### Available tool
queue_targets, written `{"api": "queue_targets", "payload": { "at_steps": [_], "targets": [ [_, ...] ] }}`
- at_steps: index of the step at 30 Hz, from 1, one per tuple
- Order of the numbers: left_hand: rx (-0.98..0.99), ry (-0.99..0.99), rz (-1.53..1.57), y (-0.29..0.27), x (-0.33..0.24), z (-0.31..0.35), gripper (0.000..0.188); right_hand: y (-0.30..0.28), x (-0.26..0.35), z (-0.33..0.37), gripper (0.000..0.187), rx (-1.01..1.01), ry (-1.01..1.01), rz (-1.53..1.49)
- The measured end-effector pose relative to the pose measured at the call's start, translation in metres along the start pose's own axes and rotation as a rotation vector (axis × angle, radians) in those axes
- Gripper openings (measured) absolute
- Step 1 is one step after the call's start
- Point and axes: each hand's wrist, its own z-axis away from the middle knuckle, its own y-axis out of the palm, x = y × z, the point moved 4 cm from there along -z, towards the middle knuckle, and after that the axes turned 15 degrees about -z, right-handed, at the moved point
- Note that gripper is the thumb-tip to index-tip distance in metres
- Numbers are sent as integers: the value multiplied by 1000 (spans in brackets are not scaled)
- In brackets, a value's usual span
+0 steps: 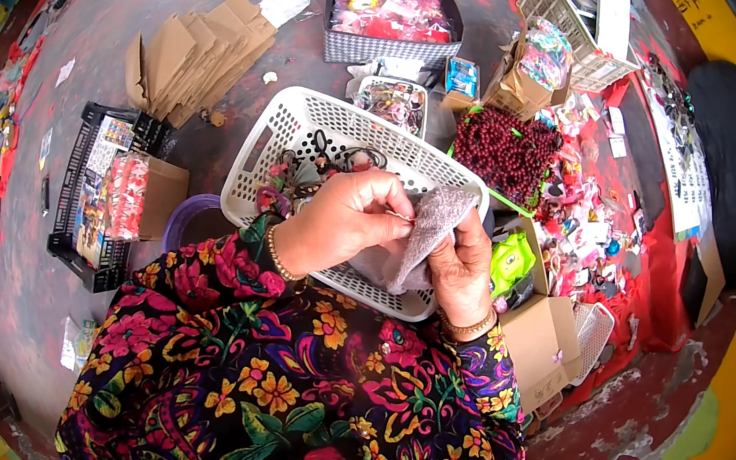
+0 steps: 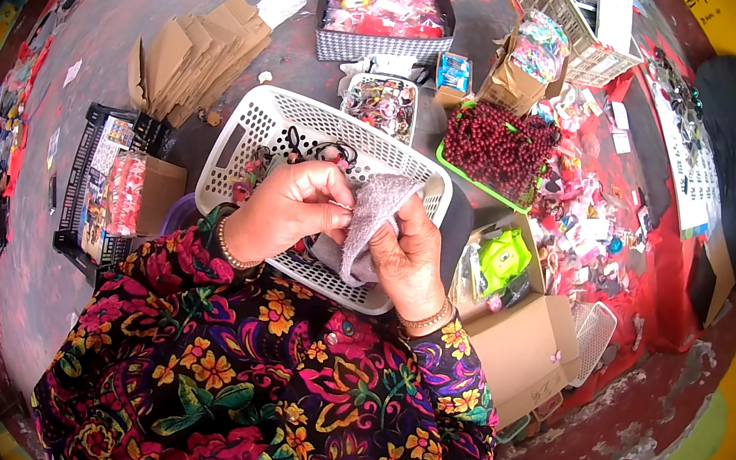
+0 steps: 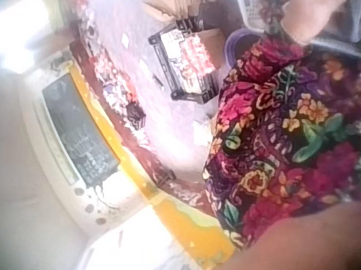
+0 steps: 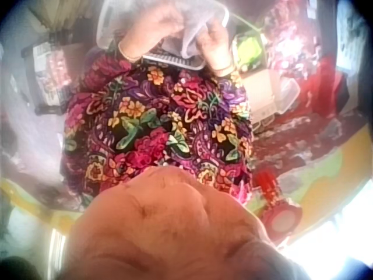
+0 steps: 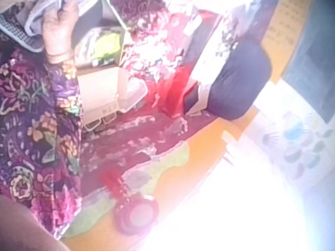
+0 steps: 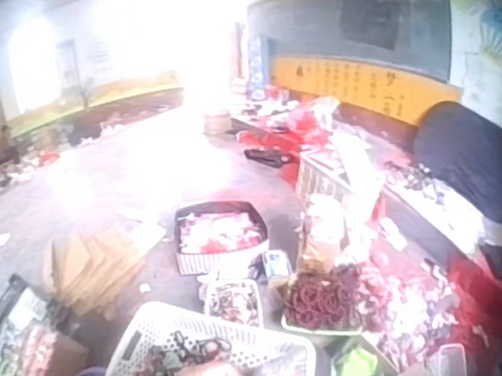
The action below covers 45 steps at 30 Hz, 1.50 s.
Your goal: The person wipes small jewelry items, including rings and earrings, with a grey cloth. They pick up each item from a white plastic basket, rub it with the cloth, and place it back into the basket. The process is repeated for multiple items in a cluttered workspace.
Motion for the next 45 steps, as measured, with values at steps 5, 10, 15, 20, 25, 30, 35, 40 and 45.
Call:
{"api": "queue_targets", "payload": {
  "at_steps": [5, 10, 15, 20, 25, 30, 35, 40, 45],
  "targets": [
    [62, -47, 25, 2, 0, -2, 2, -3, -5, 2, 23, -117, 63, -185],
    [21, -84, 82, -5, 9, -1, 4, -3, -8, 1, 25, -177, 183, -389],
    [-11, -60, 148, -10, 7, 0, 4, -6, -2, 1, 43, 12, 271, -451],
    [30, -51, 116, -3, 5, 3, 4, 4, 1, 1, 30, 30, 175, -215],
    [94, -52, 40, 1, 4, 1, 4, -2, -2, 1, 18, -46, 18, -126],
    [82, -78, 18, 2, 0, 2, 6, -6, -6, 1, 20, -165, 115, -155],
    [33, -41, -82, -6, 2, 0, 10, -9, -6, 2, 25, -51, 245, -361],
    [22, -18, -120, 0, 3, 3, 11, -10, -8, 4, 26, -84, 147, -177],
    [53, -15, -103, 3, 3, 2, 9, 0, -5, 4, 18, -123, -36, -89]
  ]
}}
